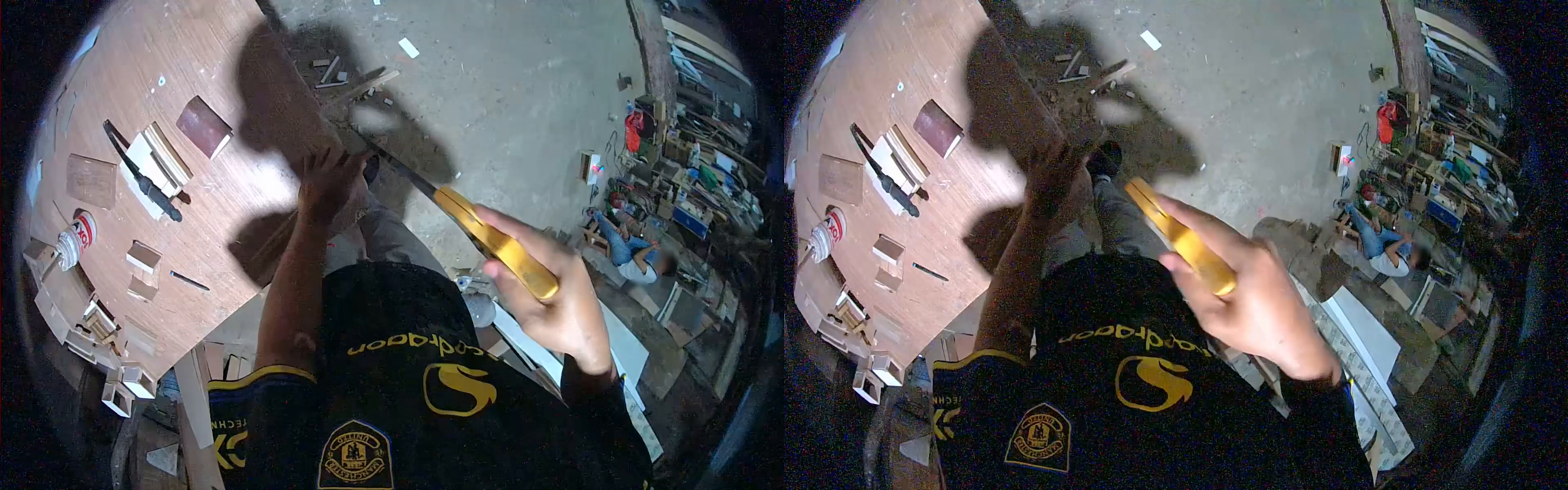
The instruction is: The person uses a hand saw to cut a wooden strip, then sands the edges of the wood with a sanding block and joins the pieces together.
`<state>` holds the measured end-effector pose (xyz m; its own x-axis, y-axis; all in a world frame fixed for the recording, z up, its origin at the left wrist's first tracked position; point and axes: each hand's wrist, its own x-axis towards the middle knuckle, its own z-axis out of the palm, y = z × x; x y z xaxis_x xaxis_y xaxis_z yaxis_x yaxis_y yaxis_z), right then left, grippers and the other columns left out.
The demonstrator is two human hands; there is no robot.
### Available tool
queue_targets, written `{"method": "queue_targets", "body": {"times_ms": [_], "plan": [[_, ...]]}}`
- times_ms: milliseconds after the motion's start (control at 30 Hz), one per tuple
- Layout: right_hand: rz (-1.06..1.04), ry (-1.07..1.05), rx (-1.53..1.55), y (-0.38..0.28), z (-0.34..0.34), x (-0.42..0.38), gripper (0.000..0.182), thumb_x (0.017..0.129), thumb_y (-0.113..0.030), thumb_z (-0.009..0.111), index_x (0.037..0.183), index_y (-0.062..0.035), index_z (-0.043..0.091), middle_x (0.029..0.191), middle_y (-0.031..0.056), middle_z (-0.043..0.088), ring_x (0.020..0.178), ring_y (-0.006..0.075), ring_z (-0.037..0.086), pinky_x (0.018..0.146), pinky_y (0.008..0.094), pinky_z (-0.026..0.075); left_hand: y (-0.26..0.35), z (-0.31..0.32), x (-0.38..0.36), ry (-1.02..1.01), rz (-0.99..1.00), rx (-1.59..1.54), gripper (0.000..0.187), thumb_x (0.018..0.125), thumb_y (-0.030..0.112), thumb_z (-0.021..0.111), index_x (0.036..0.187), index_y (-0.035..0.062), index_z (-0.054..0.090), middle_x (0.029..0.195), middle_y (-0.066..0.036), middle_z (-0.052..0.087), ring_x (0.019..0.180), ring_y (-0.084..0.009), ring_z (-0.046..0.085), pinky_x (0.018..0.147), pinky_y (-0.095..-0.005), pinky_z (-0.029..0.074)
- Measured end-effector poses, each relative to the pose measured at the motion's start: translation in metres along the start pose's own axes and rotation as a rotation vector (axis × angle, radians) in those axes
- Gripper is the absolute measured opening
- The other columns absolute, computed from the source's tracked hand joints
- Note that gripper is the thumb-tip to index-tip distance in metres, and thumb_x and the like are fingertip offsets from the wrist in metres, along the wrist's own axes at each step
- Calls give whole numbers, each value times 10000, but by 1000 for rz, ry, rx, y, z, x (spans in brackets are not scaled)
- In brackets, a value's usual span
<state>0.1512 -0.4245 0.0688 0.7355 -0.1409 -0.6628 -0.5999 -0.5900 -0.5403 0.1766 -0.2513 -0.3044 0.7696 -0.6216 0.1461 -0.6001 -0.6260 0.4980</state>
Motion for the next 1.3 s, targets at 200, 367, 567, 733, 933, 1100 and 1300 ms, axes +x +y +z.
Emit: {"method": "queue_targets", "body": {"times_ms": [200,367,567,733,933,1100,1300], "plan": [[-104,132,-35,34,25,12,415,908,-67,619,1317,-50,551,1172,178,665,1065,192,651,897,322,497,6,-14,5,-230,-98,5,284,897,279,591,1170,206,608,1104,-66,582,1090,-295,540,973,-520,387],[-142,40,-83,27,25,28,419,908,-37,598,1323,-39,542,1222,162,647,1075,190,643,914,324,490,8,-12,-1,-32,-51,-36,197,893,271,592,1049,152,611,1075,-69,577,1060,-286,539,948,-504,383],[-119,61,-56,31,40,51,450,892,-26,612,1334,-69,541,1178,212,652,1064,211,649,897,316,494,8,-12,2,-100,-44,-26,201,877,265,613,1021,125,607,1098,-83,577,1065,-299,526,939,-481,393],[-107,13,-51,24,41,46,441,891,-48,620,1324,-50,540,1180,219,648,1096,234,640,916,318,486,9,-14,0,-33,-10,-30,196,882,248,591,1045,140,615,1087,-49,571,1076,-272,521,929,-486,387],[-123,66,-7,38,53,73,434,893,-59,617,1320,-34,540,1202,218,638,1107,225,633,925,330,480,11,-21,4,-86,-21,-83,236,854,223,599,1078,155,623,1083,-33,575,1075,-265,523,941,-466,380],[-91,70,-30,34,37,52,410,892,-42,621,1297,-29,558,1163,215,657,1075,240,650,901,318,487,12,-18,2,-6,2,-35,191,827,209,618,1011,164,638,1020,-30,569,1045,-255,531,937,-452,376],[-141,41,-46,23,33,47,413,891,-29,617,1300,-28,556,1147,193,666,1047,184,641,897,291,482,12,-15,4,-147,-32,17,193,847,228,606,1029,162,622,1015,-31,570,1041,-256,532,925,-446,380]]}}
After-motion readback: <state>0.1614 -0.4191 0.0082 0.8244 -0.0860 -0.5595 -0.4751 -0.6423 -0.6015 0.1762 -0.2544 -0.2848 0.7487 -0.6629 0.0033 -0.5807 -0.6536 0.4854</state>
